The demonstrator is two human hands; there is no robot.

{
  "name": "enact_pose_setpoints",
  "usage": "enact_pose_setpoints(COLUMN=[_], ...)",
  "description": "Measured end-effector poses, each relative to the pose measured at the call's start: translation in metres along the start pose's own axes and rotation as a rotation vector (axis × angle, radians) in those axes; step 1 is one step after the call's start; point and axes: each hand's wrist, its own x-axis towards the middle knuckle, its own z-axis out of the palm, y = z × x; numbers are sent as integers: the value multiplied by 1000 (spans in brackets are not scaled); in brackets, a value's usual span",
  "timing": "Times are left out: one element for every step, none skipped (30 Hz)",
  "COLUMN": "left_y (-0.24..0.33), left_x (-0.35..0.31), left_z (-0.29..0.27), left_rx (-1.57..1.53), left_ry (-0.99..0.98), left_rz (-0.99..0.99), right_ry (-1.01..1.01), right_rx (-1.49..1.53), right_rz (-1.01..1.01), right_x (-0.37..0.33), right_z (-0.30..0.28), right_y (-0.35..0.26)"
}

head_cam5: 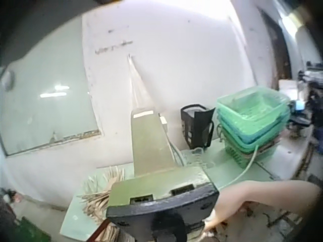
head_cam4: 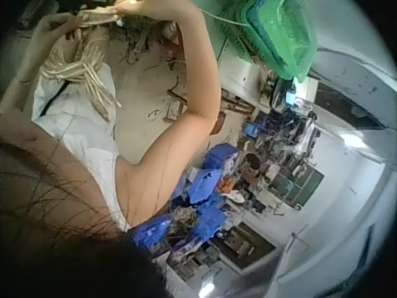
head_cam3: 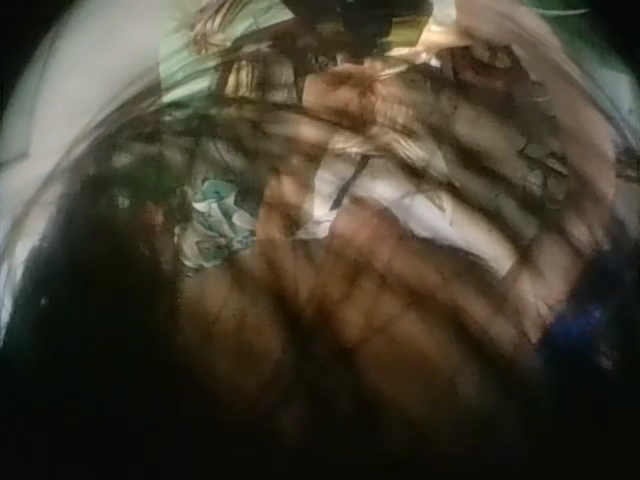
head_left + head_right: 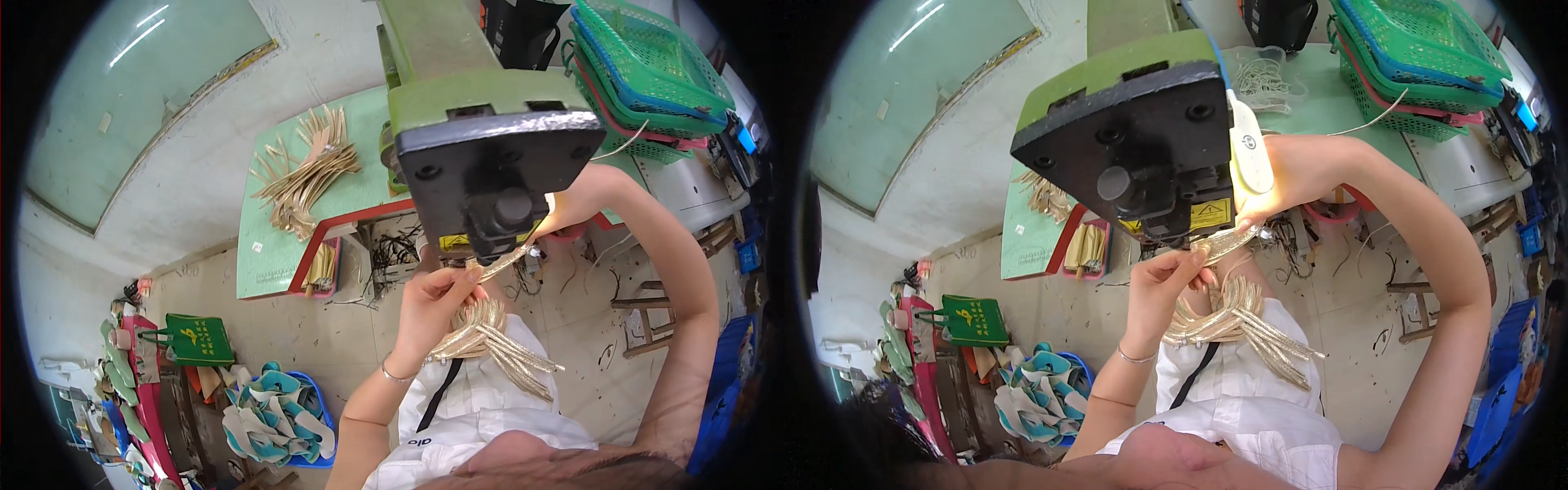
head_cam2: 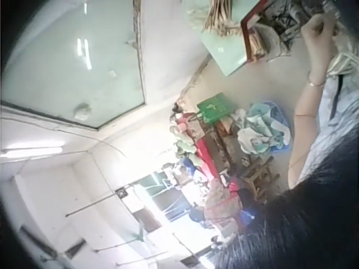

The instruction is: The person repeatedly picks up gold-colored cords from a pile on a green table and feeds them into a green machine. They pull the cords through the machine by hand, then place the processed cords back onto the table. The task involves continuous handling of the cords and operating the machine.

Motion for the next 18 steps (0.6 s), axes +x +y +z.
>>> enact_pose_setpoints(left_y=[1,0,0,0,0,-1,-2,-3,-6,-10,-13,-14,-13,-13,-14,-14,-13,-12], left_x=[0,-1,-2,-2,-2,-2,-2,-3,-3,-4,-3,-2,-1,-3,-5,-7,-9,-10], left_z=[1,0,0,0,-1,-1,0,2,4,5,6,6,6,5,4,2,1,-1], left_rx=[-3,-18,-20,-22,-23,-27,-31,-39,-52,-65,-81,-84,-99,-107,-115,-114,-113,-112], left_ry=[3,6,14,20,28,18,6,-3,1,4,-3,14,31,61,93,117,137,158], left_rz=[8,25,27,29,32,34,35,39,30,20,7,24,34,39,43,48,57,66], right_ry=[24,56,90,96,85,71,40,10,-17,-40,-38,-38,-38,-49,-38,-28,-22,-17], right_rx=[-27,-25,-26,-6,-12,-18,-48,-67,-85,-86,-71,-59,-49,-14,6,27,29,33], right_rz=[-93,-160,-225,-228,-232,-235,-236,-234,-234,-231,-213,-194,-175,-158,-177,-194,-204,-218], right_x=[2,4,7,5,7,8,9,9,11,11,9,8,6,8,10,12,13,14], right_z=[3,6,9,9,9,8,7,5,4,3,3,2,0,1,3,4,4,5], right_y=[11,19,23,23,23,23,27,28,29,28,26,24,21,21,22,23,22,21])
